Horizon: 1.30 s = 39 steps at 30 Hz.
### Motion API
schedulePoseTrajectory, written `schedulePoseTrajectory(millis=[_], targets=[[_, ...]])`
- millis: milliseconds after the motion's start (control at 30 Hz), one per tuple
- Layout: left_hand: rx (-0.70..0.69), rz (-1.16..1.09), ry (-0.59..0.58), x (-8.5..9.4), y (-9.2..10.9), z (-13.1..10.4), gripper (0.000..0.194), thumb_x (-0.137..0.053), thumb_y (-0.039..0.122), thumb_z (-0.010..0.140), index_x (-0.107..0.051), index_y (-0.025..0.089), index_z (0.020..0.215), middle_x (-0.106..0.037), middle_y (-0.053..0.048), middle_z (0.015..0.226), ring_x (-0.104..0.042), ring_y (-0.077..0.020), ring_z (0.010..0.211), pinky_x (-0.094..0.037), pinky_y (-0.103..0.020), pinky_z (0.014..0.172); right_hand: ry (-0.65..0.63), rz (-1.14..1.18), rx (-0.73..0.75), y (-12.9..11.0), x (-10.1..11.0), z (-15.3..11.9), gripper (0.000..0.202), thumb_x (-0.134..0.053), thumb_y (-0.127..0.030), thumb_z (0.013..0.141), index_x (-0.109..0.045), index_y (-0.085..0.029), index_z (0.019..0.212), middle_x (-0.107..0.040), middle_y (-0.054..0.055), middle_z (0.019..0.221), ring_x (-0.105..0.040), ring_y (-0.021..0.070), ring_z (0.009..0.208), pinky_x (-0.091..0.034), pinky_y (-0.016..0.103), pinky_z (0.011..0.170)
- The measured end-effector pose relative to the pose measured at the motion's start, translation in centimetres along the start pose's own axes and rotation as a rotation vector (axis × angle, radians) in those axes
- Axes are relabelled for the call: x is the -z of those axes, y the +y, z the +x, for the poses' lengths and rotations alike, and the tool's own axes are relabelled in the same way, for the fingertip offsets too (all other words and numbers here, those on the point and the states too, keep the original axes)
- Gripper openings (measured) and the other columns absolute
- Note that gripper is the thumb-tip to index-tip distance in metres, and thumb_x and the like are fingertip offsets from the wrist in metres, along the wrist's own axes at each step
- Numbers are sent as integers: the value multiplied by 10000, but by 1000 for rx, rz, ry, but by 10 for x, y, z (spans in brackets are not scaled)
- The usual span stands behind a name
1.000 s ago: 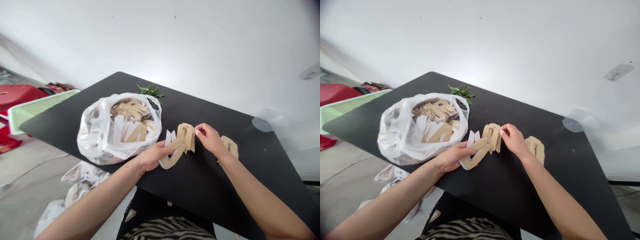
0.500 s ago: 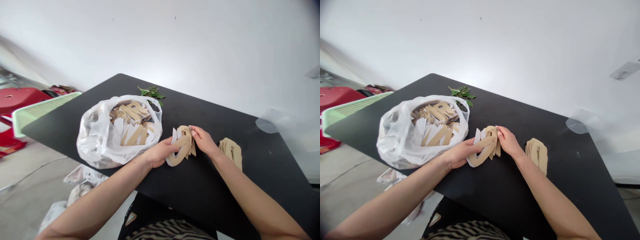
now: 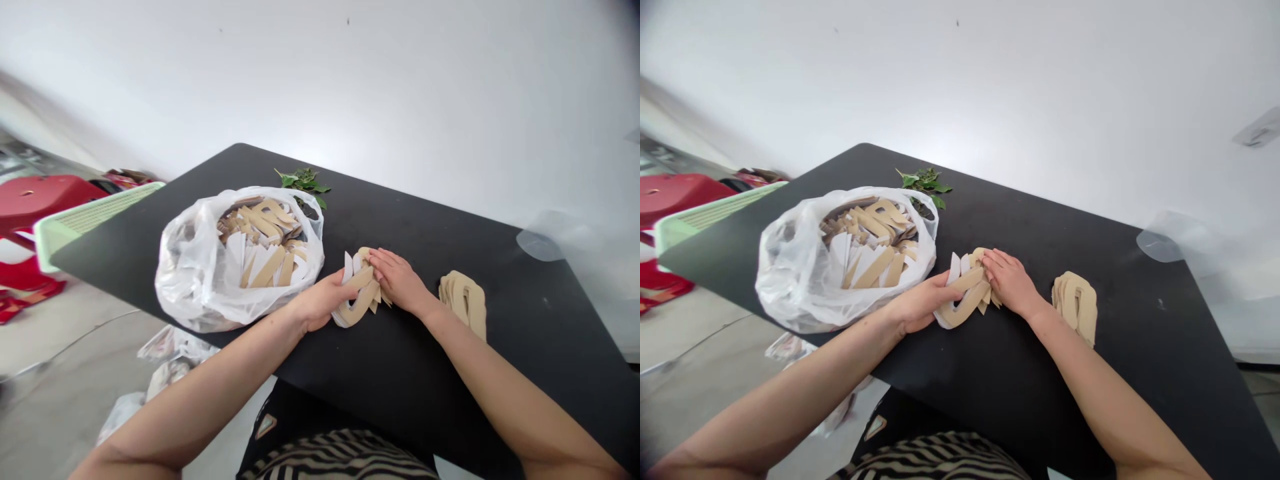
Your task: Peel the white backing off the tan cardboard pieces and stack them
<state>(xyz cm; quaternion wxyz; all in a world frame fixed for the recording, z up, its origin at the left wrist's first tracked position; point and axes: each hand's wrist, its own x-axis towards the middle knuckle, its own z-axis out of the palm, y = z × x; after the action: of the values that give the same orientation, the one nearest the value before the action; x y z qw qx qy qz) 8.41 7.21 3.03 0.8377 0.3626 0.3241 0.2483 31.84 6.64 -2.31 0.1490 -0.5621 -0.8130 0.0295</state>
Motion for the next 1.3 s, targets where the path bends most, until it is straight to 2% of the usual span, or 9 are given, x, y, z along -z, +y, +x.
schedulePoseTrajectory(millis=[100, 233, 333, 400, 533, 633, 767, 933, 1300], targets=[[-57, -101, 49, 2, 2, -24, 499, -733, 117, 764, -659, 181, 1253, -768, -81, 1055, -711, -235, 960, -516, -342, 870, 4, 22, 3, 1, 0, 1, 474, -345, -287, 1037, -604, -149, 1410, -565, 106, 1520, -485, 292, 1437, -388, 507, 1210], [-55, -264, 33, -3, 1, -61, 435, -682, 134, 818, -654, 153, 1251, -759, -113, 1008, -714, -250, 845, -564, -413, 798, 17, 143, -13, 6, 3, 6, 497, -381, -320, 1019, -529, -150, 1462, -579, 137, 1497, -530, 288, 1398, -409, 497, 1193], [-52, -401, -18, -9, -8, -76, 432, -630, 175, 868, -640, 144, 1299, -746, -143, 1101, -705, -293, 1006, -570, -422, 819, 48, 214, -52, 5, 14, 7, 534, -397, -385, 1020, -478, -146, 1491, -547, 165, 1521, -520, 312, 1404, -421, 530, 1170], [-42, -503, -60, -12, -15, -79, 416, -583, 283, 926, -641, 130, 1309, -737, -162, 1158, -688, -312, 1091, -563, -426, 848, 149, 208, -56, -6, 29, 1, 520, -426, -411, 1018, -502, -157, 1465, -564, 171, 1497, -516, 325, 1400, -415, 546, 1163], [-31, -644, -84, -16, -28, -82, 444, -485, 412, 988, -648, 131, 1291, -735, -160, 1183, -678, -325, 1127, -538, -478, 906, 397, 144, 10, -62, 70, -33, 391, -551, -383, 996, -593, -239, 1357, -638, 125, 1380, -558, 319, 1323, -435, 527, 1127], [-21, -697, -87, -21, -35, -84, 430, -474, 391, 993, -652, 121, 1276, -744, -144, 1155, -686, -293, 1094, -518, -447, 948, 327, 117, 172, -116, 88, -66, 317, -660, -351, 956, -641, -274, 1263, -682, 92, 1256, -642, 284, 1130, -513, 466, 1000], [-23, -709, -91, -31, -46, -87, 397, -483, 333, 981, -673, 86, 1227, -749, -143, 1125, -678, -268, 1109, -503, -372, 980, 238, 70, 202, -159, 80, -94, 292, -695, -323, 940, -644, -247, 1217, -691, 84, 1174, -650, 247, 992, -540, 431, 907], [-60, -700, -54, -39, -56, -93, 342, -490, 276, 982, -687, 91, 1191, -755, -130, 1087, -680, -250, 1120, -498, -343, 991, 231, 95, 141, -168, 66, -105, 247, -659, -245, 952, -635, -236, 1197, -666, 87, 1164, -645, 248, 1033, -555, 434, 915], [-48, -708, -104, -48, -61, -95, 418, -439, 342, 995, -710, 77, 1171, -767, -139, 1058, -691, -271, 1109, -493, -368, 995, 214, 143, 119, -168, 75, -121, 261, -602, -232, 969, -640, -262, 1226, -687, 85, 1222, -657, 274, 1128, -556, 483, 966]])
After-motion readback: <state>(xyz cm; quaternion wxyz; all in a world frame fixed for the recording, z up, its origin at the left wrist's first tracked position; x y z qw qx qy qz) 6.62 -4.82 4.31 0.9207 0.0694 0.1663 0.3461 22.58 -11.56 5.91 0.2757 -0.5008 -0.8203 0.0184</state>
